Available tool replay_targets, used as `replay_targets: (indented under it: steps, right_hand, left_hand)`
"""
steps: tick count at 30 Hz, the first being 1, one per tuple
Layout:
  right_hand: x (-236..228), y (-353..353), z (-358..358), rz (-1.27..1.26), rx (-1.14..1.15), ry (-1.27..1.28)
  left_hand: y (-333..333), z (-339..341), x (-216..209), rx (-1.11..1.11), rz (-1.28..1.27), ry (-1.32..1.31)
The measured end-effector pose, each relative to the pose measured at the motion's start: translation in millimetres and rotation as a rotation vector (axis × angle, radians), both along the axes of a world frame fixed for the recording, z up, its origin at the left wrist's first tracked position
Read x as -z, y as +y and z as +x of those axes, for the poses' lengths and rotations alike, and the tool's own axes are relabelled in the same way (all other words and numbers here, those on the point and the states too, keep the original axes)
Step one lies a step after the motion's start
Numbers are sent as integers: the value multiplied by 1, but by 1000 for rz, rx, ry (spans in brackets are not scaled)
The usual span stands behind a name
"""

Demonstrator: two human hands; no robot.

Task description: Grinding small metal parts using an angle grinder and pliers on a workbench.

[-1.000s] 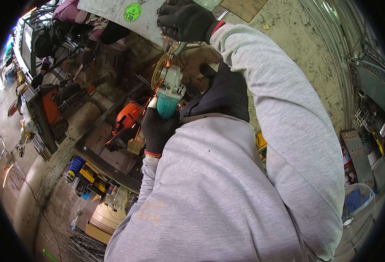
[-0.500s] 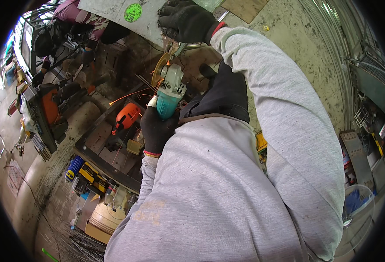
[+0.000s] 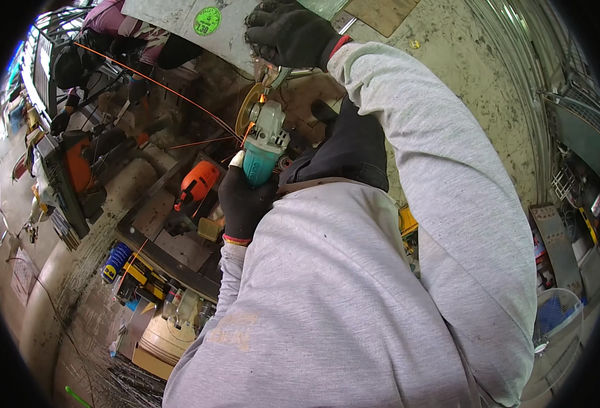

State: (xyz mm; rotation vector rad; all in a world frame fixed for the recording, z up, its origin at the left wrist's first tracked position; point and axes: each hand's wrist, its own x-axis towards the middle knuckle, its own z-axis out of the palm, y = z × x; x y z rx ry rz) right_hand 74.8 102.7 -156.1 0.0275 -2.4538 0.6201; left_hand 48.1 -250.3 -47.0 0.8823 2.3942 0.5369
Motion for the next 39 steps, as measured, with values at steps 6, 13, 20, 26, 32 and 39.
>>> replay_targets:
  steps: [6,13,20,26,32,39]
  right_hand:
    - [3,0,-1,2,-4,-6]
    - [-1,0,-1,0,-9,-20]
    - [9,-3,3,62,75,-1]
    - [7,-4,2,69,59,-58]
    - [7,-4,2,68,67,-38]
    - [12,-3,2,74,70,-29]
  left_hand:
    - [-1,0,2,-9,24,-13]
    - [-1,0,1,-21,21,-28]
    - [2,2,0,-5,25,3]
    - [5,2,-4,-14,31,-11]
    - [1,1,3,-23,49,-29]
    - [3,1,0,1,38,11]
